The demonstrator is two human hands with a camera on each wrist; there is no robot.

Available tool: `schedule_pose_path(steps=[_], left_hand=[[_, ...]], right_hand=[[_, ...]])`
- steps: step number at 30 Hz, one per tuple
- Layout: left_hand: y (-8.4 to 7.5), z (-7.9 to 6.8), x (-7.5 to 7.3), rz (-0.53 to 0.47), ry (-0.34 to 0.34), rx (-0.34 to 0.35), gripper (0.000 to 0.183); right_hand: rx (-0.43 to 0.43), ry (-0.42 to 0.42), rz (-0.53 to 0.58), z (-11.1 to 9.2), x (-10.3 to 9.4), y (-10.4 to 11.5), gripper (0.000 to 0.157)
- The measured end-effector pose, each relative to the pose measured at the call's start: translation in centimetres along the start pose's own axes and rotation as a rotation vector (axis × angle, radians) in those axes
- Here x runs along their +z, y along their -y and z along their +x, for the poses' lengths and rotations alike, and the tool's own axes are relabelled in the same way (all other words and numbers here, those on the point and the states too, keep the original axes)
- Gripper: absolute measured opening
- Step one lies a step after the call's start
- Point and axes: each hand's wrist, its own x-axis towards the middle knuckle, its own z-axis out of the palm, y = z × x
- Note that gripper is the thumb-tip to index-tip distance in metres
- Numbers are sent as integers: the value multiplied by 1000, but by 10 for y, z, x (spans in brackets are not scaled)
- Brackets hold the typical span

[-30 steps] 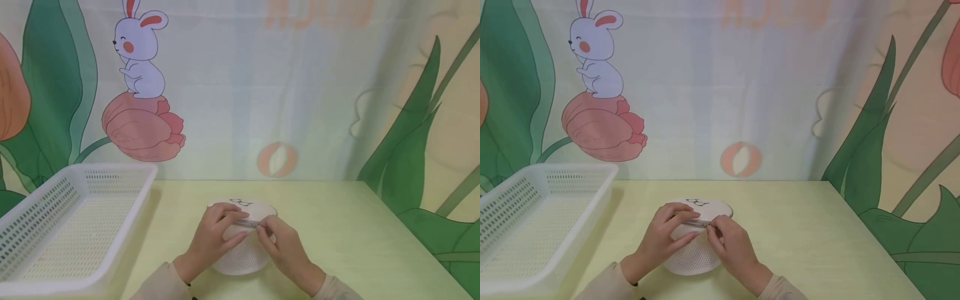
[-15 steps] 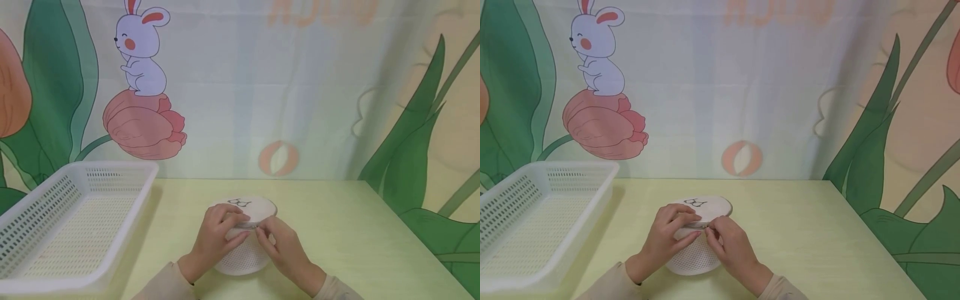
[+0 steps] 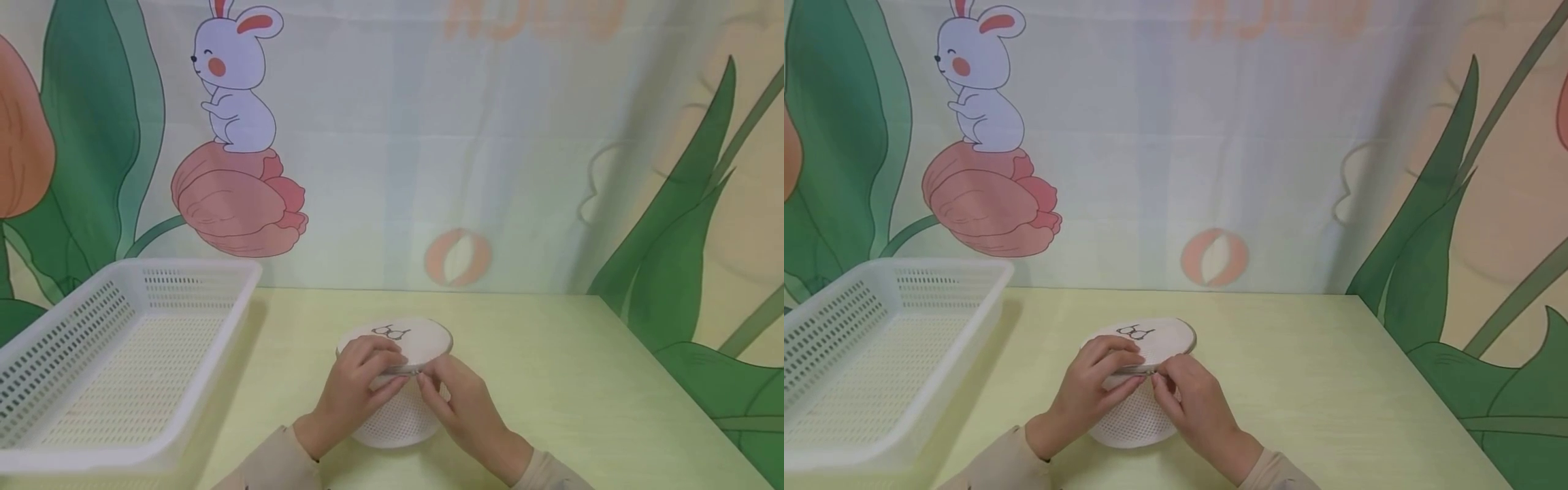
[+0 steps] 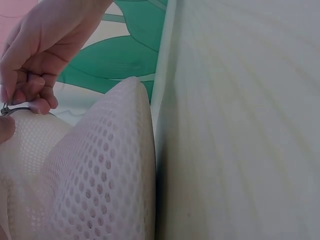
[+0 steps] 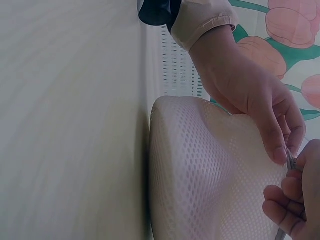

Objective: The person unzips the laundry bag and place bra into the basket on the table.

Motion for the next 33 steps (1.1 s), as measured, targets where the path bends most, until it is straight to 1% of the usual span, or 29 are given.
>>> schedule_pose_path(steps=[9,15,21,24,30,33], left_hand=[[2,-1,0,6,11,21,15],[3,-1,1,9,-7,55,14],[4,-1,1,6,-26,84,12],[5,-1,1,0,-19,81,14],[7,-2,0,-4,20,49,18],[9,-3,0,-6,21,54,23]], right_hand=[[-11,-36,-2,0,0,1,14],[-15,-53,6,0,-1,1,14],[6,-63,6,0,-1,1,15],[12,-61,6,0,-1,1,15],[26,-56,19,-1,-1,0,16],[26,-53,34,-2,-1,0,16]])
